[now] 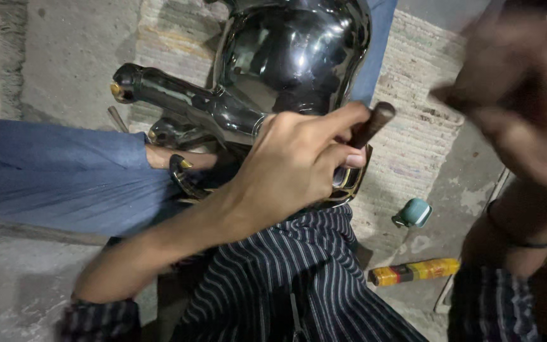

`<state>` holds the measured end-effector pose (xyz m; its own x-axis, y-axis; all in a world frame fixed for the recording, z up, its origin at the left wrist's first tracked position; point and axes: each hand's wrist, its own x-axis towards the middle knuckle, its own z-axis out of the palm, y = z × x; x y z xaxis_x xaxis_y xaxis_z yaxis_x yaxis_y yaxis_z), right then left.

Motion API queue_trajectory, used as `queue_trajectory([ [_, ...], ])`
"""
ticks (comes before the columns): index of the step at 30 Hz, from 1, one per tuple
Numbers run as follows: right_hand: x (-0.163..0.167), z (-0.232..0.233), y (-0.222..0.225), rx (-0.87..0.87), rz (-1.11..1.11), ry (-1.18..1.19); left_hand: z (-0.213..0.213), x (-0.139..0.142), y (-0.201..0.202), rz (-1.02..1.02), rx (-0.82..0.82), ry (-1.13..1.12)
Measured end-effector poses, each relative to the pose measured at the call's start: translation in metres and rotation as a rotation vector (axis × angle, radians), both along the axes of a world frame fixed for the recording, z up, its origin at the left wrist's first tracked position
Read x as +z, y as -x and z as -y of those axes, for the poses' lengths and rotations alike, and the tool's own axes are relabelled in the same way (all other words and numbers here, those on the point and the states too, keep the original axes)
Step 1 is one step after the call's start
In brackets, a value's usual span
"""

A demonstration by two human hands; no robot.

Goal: The person holds a small cylindrical metal rod against a curved chrome metal object and repeatedly taps the rod with a wooden mallet. The person adjusts the rod's position occasionally while continuing to strike it to shape or flatten the metal surface.

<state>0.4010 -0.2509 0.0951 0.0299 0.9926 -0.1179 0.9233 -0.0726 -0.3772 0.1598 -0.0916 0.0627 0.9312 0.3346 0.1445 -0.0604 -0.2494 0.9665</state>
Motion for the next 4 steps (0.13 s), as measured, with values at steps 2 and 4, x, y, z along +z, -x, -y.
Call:
queue_trajectory([
  [2, 0.012, -0.016, 0.005, 0.050, 0.089, 0.099, 0.003, 0.000, 0.006, -0.066, 0.070, 0.003],
  [4, 0.023, -0.029, 0.009, 0.091, 0.178, 0.201, 0.009, 0.002, 0.010, -0.108, 0.143, -0.009],
])
